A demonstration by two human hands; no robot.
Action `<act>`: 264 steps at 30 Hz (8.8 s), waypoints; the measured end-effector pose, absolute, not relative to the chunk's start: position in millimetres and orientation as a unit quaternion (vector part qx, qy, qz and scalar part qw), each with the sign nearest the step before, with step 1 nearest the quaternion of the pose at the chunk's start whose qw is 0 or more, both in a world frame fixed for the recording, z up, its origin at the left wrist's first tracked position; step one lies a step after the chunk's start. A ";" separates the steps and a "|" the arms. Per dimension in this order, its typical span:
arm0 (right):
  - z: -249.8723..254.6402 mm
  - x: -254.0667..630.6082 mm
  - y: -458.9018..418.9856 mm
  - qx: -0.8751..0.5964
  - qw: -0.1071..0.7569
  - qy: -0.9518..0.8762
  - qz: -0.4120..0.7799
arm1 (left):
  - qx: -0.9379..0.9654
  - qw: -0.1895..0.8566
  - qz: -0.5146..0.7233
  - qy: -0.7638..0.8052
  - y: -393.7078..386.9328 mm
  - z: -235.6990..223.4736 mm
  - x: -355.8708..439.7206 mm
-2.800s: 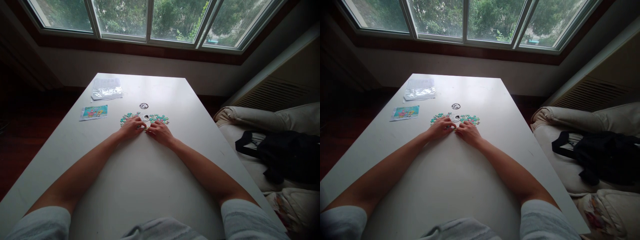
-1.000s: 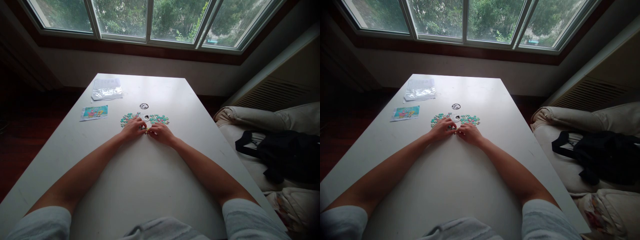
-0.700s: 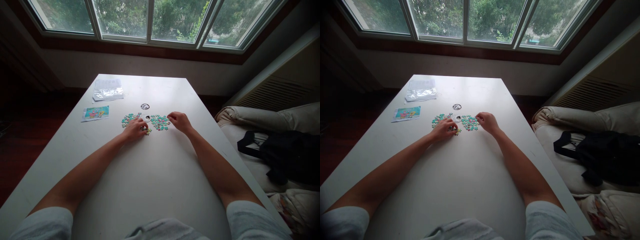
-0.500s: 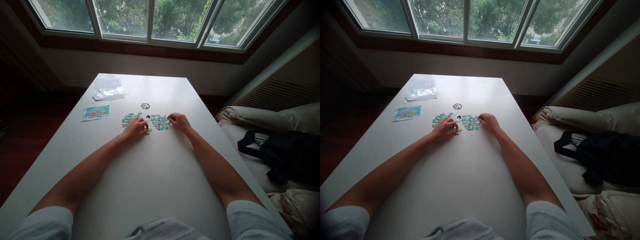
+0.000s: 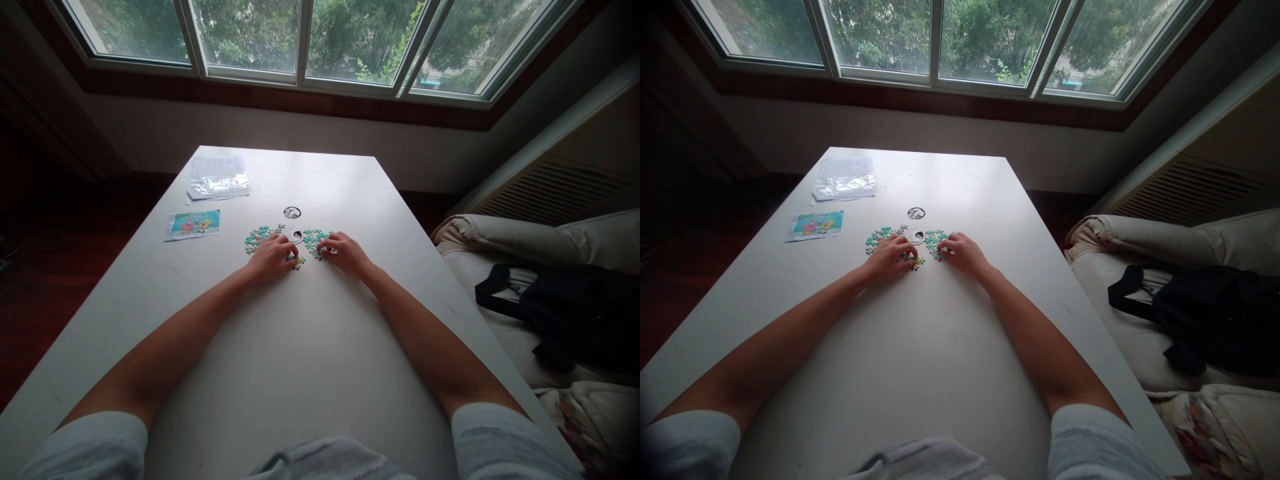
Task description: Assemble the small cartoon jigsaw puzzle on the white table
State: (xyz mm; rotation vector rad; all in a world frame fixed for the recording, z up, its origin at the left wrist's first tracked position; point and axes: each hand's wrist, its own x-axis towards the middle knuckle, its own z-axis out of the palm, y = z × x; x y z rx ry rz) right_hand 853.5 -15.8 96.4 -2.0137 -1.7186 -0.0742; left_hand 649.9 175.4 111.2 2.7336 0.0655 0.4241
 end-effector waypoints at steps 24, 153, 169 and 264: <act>114.9 850.1 -20.2 -0.750 0.242 -0.614 0.044 | 0.965 0.193 0.176 0.028 187.6 103.6 651.4; 104.7 817.0 -4.6 -0.702 0.500 -0.463 0.204 | 0.967 0.214 0.131 -0.051 200.2 113.6 647.3; 105.8 815.1 -5.5 -0.702 0.500 -0.463 0.207 | 0.966 0.213 0.145 -0.038 205.1 107.5 648.8; 100.6 790.6 -7.9 -0.742 0.225 -0.631 -0.025 | 0.996 0.056 0.047 0.050 152.5 147.3 633.6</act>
